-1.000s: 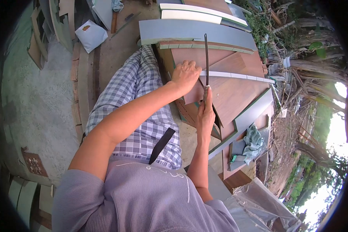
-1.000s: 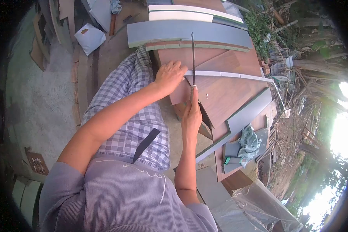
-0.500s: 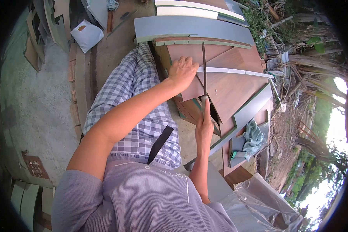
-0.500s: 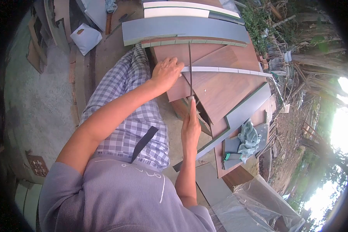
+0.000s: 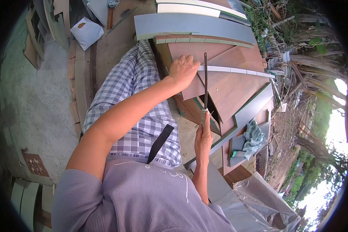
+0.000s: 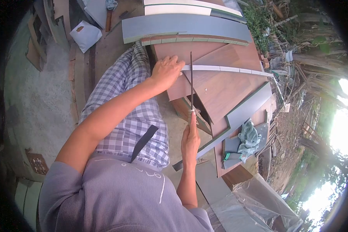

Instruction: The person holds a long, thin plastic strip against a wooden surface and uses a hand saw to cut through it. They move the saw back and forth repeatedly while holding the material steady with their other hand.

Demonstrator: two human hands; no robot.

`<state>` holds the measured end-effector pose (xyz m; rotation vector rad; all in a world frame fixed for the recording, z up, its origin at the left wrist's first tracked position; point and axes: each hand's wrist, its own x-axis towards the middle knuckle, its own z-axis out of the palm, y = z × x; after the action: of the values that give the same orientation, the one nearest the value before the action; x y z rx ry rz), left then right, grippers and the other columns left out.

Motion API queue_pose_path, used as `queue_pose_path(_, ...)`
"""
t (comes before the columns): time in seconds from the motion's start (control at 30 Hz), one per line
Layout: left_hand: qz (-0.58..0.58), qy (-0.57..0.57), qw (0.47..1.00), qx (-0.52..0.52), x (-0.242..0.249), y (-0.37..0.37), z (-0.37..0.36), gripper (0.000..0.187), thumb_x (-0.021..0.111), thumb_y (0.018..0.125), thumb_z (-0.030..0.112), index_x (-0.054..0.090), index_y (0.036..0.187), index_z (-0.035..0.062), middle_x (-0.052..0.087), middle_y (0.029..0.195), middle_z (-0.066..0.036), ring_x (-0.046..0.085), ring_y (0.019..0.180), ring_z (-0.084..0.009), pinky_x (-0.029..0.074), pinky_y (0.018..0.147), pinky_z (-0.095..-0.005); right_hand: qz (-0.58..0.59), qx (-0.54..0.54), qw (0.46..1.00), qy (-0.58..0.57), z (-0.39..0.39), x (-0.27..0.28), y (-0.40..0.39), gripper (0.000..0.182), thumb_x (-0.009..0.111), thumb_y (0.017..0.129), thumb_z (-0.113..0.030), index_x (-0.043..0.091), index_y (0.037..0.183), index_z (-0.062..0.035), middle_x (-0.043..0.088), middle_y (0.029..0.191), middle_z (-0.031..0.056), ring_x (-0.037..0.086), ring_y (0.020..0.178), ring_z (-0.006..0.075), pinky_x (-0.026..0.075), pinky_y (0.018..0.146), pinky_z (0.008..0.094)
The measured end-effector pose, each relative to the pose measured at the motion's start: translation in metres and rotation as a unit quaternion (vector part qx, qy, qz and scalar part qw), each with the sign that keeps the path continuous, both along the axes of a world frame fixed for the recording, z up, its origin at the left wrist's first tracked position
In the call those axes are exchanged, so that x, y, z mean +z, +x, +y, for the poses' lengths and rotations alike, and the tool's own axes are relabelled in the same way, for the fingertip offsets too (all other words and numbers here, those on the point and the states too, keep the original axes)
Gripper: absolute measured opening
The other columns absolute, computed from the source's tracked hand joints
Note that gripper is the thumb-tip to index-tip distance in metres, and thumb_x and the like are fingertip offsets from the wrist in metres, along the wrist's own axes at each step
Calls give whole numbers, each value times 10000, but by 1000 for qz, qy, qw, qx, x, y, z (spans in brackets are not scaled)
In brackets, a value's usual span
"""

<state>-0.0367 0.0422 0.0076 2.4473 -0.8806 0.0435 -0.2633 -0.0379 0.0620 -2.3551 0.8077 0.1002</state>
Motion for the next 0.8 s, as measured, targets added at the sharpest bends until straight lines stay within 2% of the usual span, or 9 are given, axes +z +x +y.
queue_pose_path(0.03,0,1,1000,-2,0,1,0,216,700,782,172,603,932,52,578,947,-125,599,915,-293,514,751,-412,-60,30,997,-35,0,-7,-3,570,451,938,-9,334,1461,-202,590,1198,243,614,1050,376,481,814,434)
queue_pose_path(0.13,5,5,1000,1,1,0,-2,207,701,782,166,602,924,52,578,948,-125,599,919,-291,515,750,-411,-102,54,991,-60,-3,-13,25,569,458,936,-16,332,1461,-197,602,1173,245,616,1035,385,484,807,433)
queue_pose_path(0.33,0,13,1000,13,5,1,3,207,688,798,180,598,928,49,578,965,-130,595,952,-304,512,764,-423,-119,51,991,-35,-5,-11,99,537,449,934,-26,360,1444,-169,614,1158,229,609,1039,390,485,801,438)
queue_pose_path(0.37,8,13,1000,11,5,1,3,206,685,801,186,598,929,49,579,969,-131,594,956,-308,511,765,-426,-149,67,985,-44,-8,-16,95,527,447,935,-24,375,1437,-169,609,1178,222,610,1044,381,484,801,434)
queue_pose_path(0.5,35,7,999,0,5,2,2,207,683,806,191,599,932,51,578,981,-133,593,958,-314,511,764,-430,-141,80,984,-69,-6,-16,51,537,438,940,-24,356,1447,-181,595,1208,219,608,1052,383,484,806,436)
queue_pose_path(0.67,35,9,999,-4,5,2,0,210,686,804,191,600,935,51,578,978,-138,595,954,-311,513,763,-432,-16,1,1000,-10,4,-5,1,545,429,949,-32,318,1463,-179,592,1212,223,609,1052,389,483,802,443)
queue_pose_path(0.7,38,14,999,-4,5,2,0,211,686,805,190,601,938,51,579,980,-139,596,954,-310,513,763,-432,-17,0,1000,-10,4,-8,4,545,429,949,-32,318,1463,-179,592,1212,223,609,1052,389,483,802,443)
queue_pose_path(0.77,37,14,999,-5,5,2,-1,218,687,805,193,598,944,51,577,980,-141,594,961,-310,513,765,-431,-117,58,989,-64,-1,-16,20,547,437,945,-27,323,1460,-174,609,1172,227,619,1024,390,483,788,447)
queue_pose_path(0.8,37,15,999,-4,5,2,-1,225,688,805,196,596,949,50,576,981,-143,592,969,-310,512,766,-430,-119,59,989,-64,-4,-17,35,547,437,945,-27,323,1460,-174,609,1172,227,619,1024,390,483,788,447)
